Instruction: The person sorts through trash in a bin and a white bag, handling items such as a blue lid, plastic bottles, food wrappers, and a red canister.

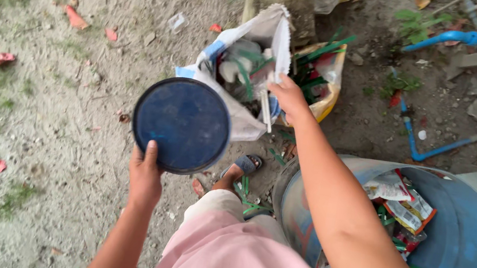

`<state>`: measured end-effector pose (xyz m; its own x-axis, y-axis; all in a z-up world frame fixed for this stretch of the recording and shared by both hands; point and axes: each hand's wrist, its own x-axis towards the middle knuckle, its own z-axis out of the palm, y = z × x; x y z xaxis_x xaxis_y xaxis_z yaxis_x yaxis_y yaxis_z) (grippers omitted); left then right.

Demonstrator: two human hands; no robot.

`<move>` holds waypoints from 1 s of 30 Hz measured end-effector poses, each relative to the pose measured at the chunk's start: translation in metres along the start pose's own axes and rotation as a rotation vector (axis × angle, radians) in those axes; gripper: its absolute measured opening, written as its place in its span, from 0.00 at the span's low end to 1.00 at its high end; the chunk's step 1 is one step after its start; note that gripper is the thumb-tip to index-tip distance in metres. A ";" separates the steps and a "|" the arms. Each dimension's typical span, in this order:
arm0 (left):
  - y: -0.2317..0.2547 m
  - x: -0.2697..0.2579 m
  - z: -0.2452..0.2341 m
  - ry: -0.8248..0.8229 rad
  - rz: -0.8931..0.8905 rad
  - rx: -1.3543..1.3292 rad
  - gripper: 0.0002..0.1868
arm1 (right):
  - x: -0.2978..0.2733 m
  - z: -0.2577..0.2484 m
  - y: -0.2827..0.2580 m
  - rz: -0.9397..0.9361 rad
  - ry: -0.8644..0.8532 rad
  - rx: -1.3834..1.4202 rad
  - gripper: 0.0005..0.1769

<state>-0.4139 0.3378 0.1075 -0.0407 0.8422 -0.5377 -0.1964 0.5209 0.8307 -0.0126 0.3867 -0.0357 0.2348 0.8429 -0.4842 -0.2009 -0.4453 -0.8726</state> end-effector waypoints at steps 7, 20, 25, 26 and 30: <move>-0.010 0.001 0.053 -0.089 0.024 0.328 0.24 | -0.100 0.029 -0.006 0.330 -0.196 0.057 0.31; -0.078 0.188 0.106 0.214 0.813 1.178 0.28 | -0.151 -0.049 -0.010 0.117 0.274 0.371 0.40; -0.088 0.258 0.103 0.173 0.387 0.866 0.40 | -0.096 -0.011 -0.035 0.012 0.313 0.273 0.40; -0.085 0.261 0.107 0.123 0.269 0.823 0.41 | -0.083 0.000 -0.037 -0.043 0.302 0.255 0.40; -0.068 0.250 0.120 0.047 0.245 1.115 0.18 | -0.041 0.031 -0.049 -0.014 0.263 0.240 0.42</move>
<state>-0.2931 0.5294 -0.0662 0.0009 0.9443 -0.3291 0.8000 0.1968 0.5668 -0.0417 0.3829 0.0289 0.4697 0.7276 -0.4999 -0.4061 -0.3247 -0.8542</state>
